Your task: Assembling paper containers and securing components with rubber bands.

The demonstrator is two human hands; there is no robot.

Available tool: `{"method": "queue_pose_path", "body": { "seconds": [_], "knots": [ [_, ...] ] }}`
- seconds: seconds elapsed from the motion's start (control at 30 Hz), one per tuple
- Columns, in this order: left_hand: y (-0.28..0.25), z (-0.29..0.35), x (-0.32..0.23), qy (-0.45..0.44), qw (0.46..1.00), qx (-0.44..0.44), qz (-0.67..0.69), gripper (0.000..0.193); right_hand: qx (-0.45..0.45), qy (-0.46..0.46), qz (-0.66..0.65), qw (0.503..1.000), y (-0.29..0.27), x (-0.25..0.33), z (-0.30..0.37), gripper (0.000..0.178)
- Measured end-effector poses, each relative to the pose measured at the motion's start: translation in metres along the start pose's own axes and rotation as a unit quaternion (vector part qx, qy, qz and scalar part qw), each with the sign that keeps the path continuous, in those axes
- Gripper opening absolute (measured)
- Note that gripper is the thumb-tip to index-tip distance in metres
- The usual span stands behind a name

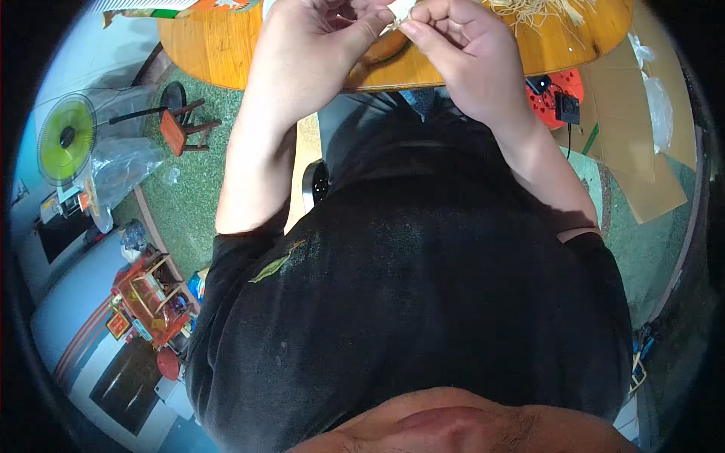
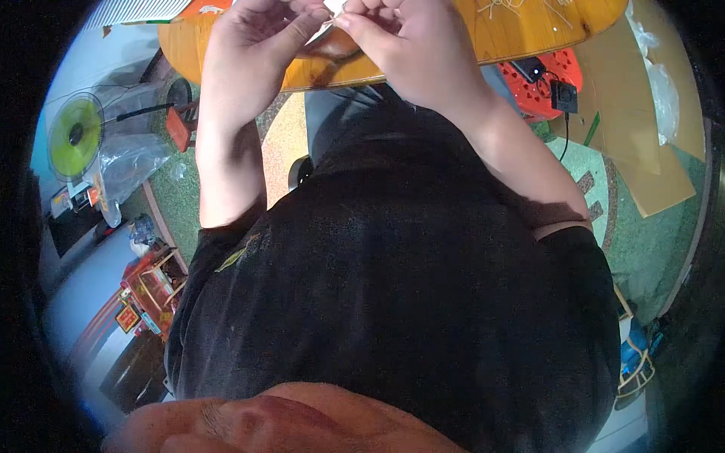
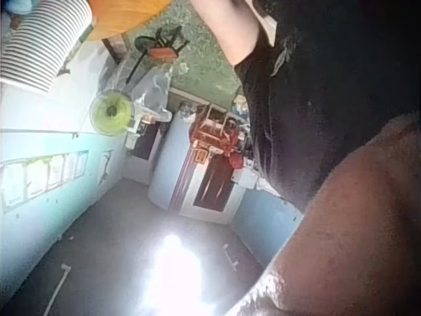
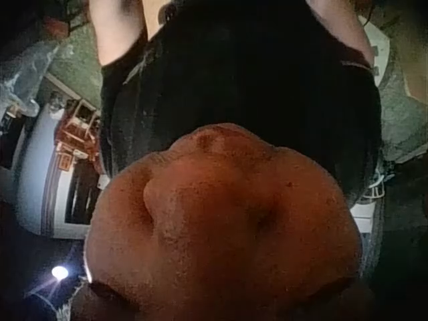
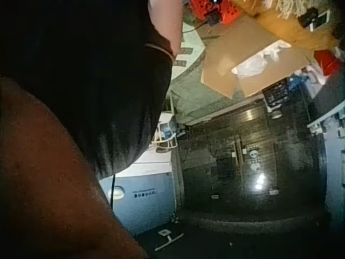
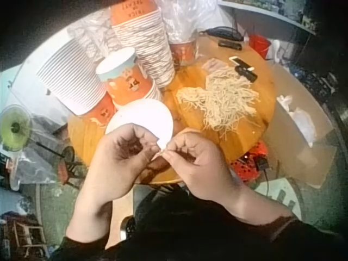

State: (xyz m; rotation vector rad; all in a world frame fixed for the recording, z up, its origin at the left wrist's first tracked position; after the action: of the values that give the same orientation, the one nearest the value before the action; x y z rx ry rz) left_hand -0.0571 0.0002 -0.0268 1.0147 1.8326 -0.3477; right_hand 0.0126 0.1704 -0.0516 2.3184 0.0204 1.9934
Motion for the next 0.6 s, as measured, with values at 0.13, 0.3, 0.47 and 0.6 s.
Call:
{"method": "queue_pose_path", "body": {
  "seconds": [0.13,0.3,0.47,0.6],
  "knots": [
    [0.018,-0.009,-0.021,-0.248,0.937,-0.134,-0.208,0.007,-0.054,-0.131,0.168,0.976,-0.005,0.010,-0.001,0.011],
    [0.019,-0.008,-0.022,-0.250,0.942,-0.137,-0.179,0.007,-0.075,-0.233,0.263,0.933,-0.004,0.014,-0.003,0.016],
    [0.015,-0.007,-0.026,-0.295,0.931,-0.126,-0.173,0.012,-0.161,-0.356,0.313,0.866,0.003,0.005,-0.001,0.017],
    [0.020,-0.014,-0.032,-0.352,0.903,-0.125,-0.211,0.015,-0.122,-0.365,0.333,0.861,-0.002,-0.019,0.001,0.012]
  ]
}}
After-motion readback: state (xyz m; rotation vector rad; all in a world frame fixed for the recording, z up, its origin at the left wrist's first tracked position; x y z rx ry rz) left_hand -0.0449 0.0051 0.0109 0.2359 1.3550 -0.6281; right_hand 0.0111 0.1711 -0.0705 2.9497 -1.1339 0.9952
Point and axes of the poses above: each hand's wrist, its own z-axis away from the middle knuckle, its own y-axis out of the palm, x = y × z, the point moved 1 cm from there along -z, towards the middle knuckle, and after that the axes turned 3 degrees about z, right-handed, at the moved point
